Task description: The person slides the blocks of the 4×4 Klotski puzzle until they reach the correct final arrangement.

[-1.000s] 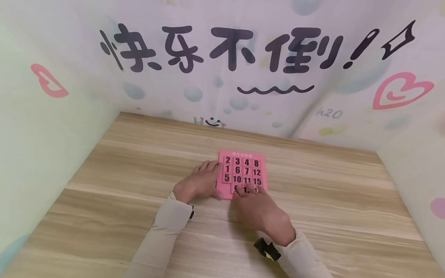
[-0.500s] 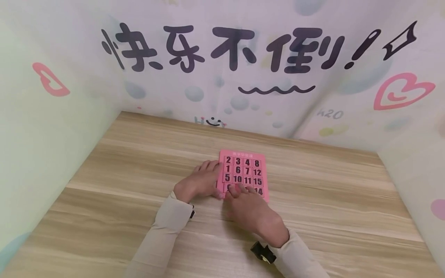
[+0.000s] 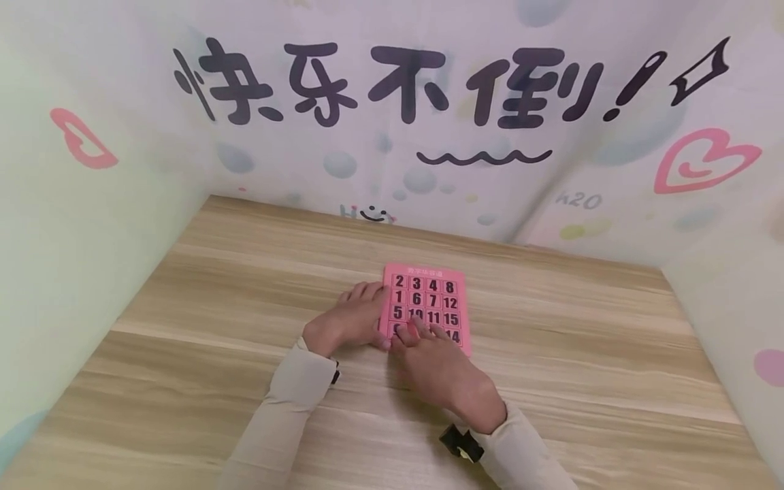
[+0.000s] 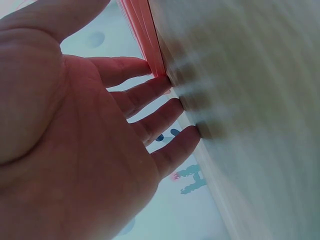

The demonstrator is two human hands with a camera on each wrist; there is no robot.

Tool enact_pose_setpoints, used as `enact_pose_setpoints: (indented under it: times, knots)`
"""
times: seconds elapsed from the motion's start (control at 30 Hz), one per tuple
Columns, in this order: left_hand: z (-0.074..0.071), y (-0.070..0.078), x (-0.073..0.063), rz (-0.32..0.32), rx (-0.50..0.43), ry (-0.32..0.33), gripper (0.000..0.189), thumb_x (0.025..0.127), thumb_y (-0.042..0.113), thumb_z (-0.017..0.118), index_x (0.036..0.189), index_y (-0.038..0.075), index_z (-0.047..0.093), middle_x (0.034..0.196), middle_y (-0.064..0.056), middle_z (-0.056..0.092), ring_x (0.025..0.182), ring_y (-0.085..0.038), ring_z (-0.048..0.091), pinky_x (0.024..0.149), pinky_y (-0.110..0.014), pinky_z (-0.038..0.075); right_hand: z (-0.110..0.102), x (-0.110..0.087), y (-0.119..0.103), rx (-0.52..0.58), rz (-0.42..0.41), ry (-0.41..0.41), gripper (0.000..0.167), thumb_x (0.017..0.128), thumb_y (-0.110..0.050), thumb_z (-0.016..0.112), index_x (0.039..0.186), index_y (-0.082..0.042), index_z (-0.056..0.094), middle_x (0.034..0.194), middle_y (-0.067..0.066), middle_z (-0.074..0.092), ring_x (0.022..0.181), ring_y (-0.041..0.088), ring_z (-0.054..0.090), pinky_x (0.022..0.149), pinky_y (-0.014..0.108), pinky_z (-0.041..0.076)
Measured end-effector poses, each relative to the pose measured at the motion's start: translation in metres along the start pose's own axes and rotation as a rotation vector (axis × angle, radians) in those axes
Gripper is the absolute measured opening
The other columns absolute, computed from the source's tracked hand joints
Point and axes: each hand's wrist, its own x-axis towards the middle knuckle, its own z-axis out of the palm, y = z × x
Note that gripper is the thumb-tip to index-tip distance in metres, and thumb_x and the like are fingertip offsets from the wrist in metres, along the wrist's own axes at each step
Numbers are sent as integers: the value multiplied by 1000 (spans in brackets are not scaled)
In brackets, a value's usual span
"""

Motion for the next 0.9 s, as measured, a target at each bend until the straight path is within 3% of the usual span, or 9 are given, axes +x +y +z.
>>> enact_pose_setpoints:
  times: [0.2, 0.53, 0.9]
  knots:
    - [-2, 0, 0, 1, 0, 1, 107, 80, 35, 82, 158, 3, 16, 164, -14, 18, 150, -34, 14, 123, -52, 13, -4, -7, 7, 30, 18, -19, 45, 103, -21, 47, 148, -13, 48, 156, 7, 41, 146, 35, 32, 117, 55, 30]
    - [-1, 1, -1, 0, -12, -11, 105, 80, 33, 82, 158, 4, 18, 164, -14, 18, 150, -34, 14, 123, -51, 12, 2, -31, 23, 16, 123, -13, 43, 103, -8, 46, 145, -11, 51, 153, 6, 45, 144, 36, 36, 115, 58, 32]
    - [2, -1, 2, 0, 6, -3, 106, 80, 34, 83, 158, 5, 18, 164, -14, 19, 150, -34, 15, 123, -51, 13, 2, -34, 23, 6, 164, -37, 42, 102, -5, 46, 143, -9, 53, 152, 9, 46, 143, 38, 36, 115, 58, 32]
